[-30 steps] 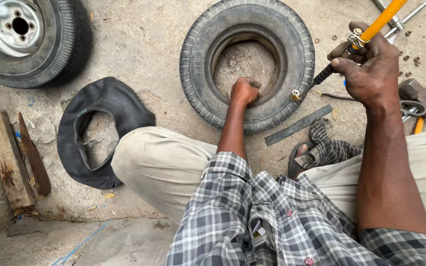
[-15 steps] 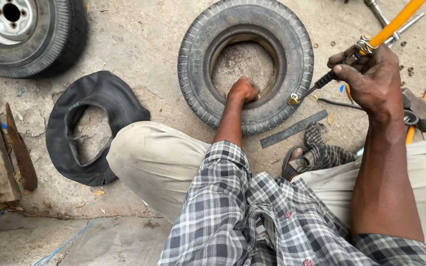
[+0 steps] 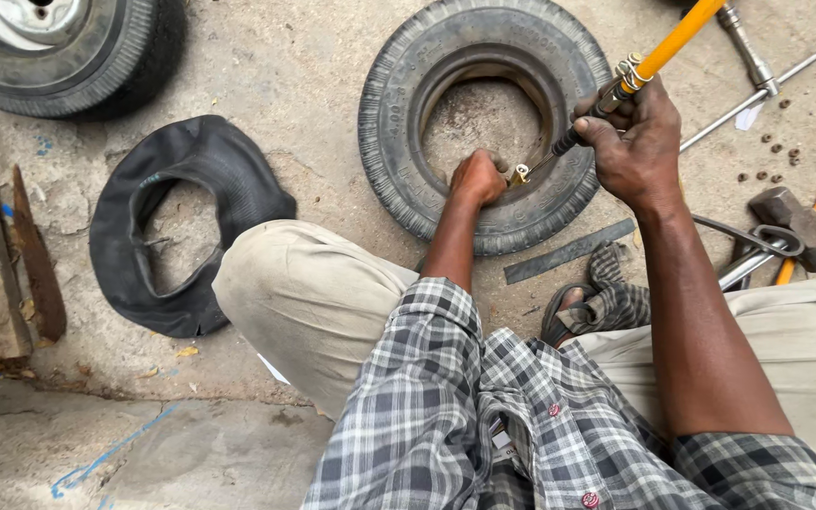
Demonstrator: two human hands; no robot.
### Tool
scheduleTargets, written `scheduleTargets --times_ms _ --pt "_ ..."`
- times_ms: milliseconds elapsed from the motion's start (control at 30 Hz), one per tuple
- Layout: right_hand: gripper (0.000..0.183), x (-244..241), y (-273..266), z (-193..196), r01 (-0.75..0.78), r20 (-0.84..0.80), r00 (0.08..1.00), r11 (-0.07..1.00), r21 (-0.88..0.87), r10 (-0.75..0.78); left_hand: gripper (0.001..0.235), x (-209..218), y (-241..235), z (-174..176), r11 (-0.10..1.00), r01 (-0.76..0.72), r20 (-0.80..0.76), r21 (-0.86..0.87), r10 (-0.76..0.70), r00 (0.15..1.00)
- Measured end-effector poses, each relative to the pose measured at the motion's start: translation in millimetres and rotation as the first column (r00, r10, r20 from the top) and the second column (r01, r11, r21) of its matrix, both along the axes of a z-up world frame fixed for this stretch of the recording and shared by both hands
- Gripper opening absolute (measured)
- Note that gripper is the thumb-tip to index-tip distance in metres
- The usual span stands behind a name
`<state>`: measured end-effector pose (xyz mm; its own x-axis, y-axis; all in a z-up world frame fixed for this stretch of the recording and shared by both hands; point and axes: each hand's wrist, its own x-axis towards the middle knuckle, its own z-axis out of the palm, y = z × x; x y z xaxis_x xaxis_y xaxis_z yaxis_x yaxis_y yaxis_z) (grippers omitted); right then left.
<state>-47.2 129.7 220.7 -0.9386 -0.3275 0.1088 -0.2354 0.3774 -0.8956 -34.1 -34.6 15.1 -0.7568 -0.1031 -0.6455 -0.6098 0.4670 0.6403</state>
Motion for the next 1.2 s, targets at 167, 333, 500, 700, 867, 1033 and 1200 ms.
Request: scheduleTargets --times_ms 167,333,500,700,867,1033,1200 --pt "0.031 -2.0 -9.5 -10.7 -0.045 -0.128 0.990 0.994 0.095 0.057 0.069 19.2 -0.4 14.7 0.993 0.119 0.001 0.021 -0.119 0.993" --pt "0.029 1.9 -12.4 -14.0 -0.074 -0.189 0.976 0.979 0.192 0.111 0.088 32.4 3.4 33.4 0.976 0.219 -0.009 -0.005 -0.219 0.976" --pt "0.029 5.0 -13.9 -18.7 -0.094 -0.201 0.971 0.982 0.166 0.128 0.085 34.4 2.2 39.3 0.984 0.179 -0.087 0.009 -0.178 0.980" --pt "0.031 13.6 -17.5 -34.2 -0.157 -0.237 0.942 0.936 0.315 0.238 0.084 36.6 4.0 36.6 0.986 0.167 -0.061 0.001 -0.167 0.984" --pt "0.035 28.8 -29.3 -41.4 -0.217 -0.229 0.931 0.936 0.278 0.284 0.088 32.0 1.6 45.3 0.988 0.151 -0.033 -0.020 -0.151 0.988" --pt "0.030 32.4 -27.4 -42.1 -0.232 -0.212 0.930 0.927 0.294 0.300 0.082 32.3 -1.7 51.6 0.982 0.180 -0.062 -0.057 -0.183 0.981" --pt "0.023 24.5 -31.3 -32.7 -0.260 -0.197 0.922 0.911 0.321 0.333 0.076 27.9 -8.1 64.9 0.986 0.152 -0.108 -0.074 -0.160 0.981"
